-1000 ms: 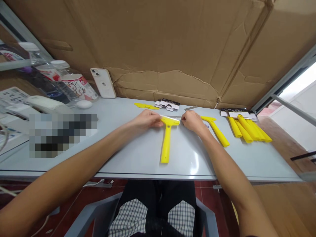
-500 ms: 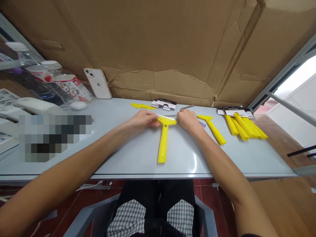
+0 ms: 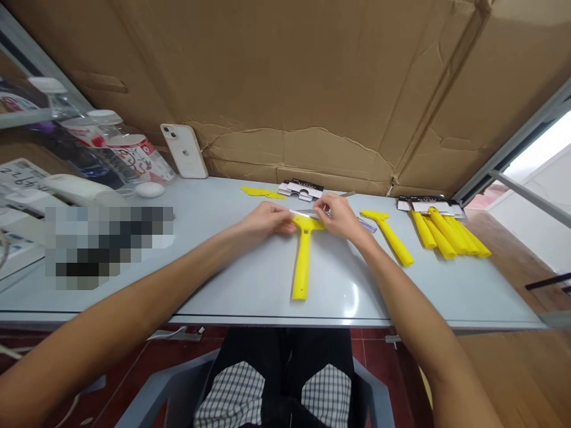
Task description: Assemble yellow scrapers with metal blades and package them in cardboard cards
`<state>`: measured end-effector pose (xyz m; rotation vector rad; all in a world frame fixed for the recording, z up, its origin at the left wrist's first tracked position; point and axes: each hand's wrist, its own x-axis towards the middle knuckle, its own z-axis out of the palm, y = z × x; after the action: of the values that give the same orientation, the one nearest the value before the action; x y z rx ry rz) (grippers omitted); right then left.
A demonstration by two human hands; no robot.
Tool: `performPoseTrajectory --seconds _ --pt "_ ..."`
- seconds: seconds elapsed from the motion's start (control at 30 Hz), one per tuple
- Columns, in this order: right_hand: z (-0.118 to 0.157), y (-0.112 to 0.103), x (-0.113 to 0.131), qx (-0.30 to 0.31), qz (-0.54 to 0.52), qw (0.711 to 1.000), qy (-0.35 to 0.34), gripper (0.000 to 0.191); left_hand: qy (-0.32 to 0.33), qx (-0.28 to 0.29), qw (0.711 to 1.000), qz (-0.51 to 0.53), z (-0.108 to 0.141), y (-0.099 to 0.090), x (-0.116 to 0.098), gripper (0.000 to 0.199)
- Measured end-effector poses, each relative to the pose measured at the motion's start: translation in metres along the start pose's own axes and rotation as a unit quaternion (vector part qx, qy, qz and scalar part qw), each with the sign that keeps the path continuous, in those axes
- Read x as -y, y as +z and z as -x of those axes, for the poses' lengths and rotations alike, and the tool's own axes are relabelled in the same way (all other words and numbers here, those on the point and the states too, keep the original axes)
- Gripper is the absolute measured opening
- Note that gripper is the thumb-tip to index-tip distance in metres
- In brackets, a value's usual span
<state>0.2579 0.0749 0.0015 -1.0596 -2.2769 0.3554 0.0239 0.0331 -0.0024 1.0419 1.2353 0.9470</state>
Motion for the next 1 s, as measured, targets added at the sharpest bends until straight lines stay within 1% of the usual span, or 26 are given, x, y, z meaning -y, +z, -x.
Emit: performPoseTrajectory --seconds 0.1,0.2,0.4,0.63,0.7,0.8,0.9,1.0 --pt "0.005 0.012 0.015 0.018 -0.058 0.997 -0.042 0.015 0.003 0.015 1.0 -0.005 0.003 0.003 0.001 0.019" --pt "0.009 0.021 0.022 0.027 -0.072 0.996 -0.046 0.014 0.01 0.022 1.0 -0.004 0.007 0.004 0.0 0.02" --pt "0.01 0.025 0.021 0.007 -0.076 0.997 -0.026 0.013 0.014 0.021 1.0 -0.005 0.01 0.005 -0.002 0.023" --pt "0.01 0.023 0.028 0.013 -0.094 0.995 -0.005 0.012 0.021 0.031 0.999 -0.013 0.012 0.005 -0.002 0.02" --pt "0.009 0.024 0.03 0.001 -0.112 0.994 0.014 0.012 0.019 0.026 0.999 -0.017 0.012 0.005 -0.003 0.021" --pt "0.008 0.025 0.028 -0.022 -0.161 0.985 0.062 0.014 0.016 0.017 1.0 -0.02 0.012 0.006 -0.005 0.024" --pt "0.005 0.024 0.025 -0.028 -0.181 0.979 0.091 0.016 0.017 0.022 0.999 -0.019 0.013 0.006 -0.007 0.021" --pt "0.005 0.02 0.025 -0.03 -0.16 0.984 0.07 0.019 0.021 0.027 0.999 -0.019 0.015 0.005 -0.009 0.018"
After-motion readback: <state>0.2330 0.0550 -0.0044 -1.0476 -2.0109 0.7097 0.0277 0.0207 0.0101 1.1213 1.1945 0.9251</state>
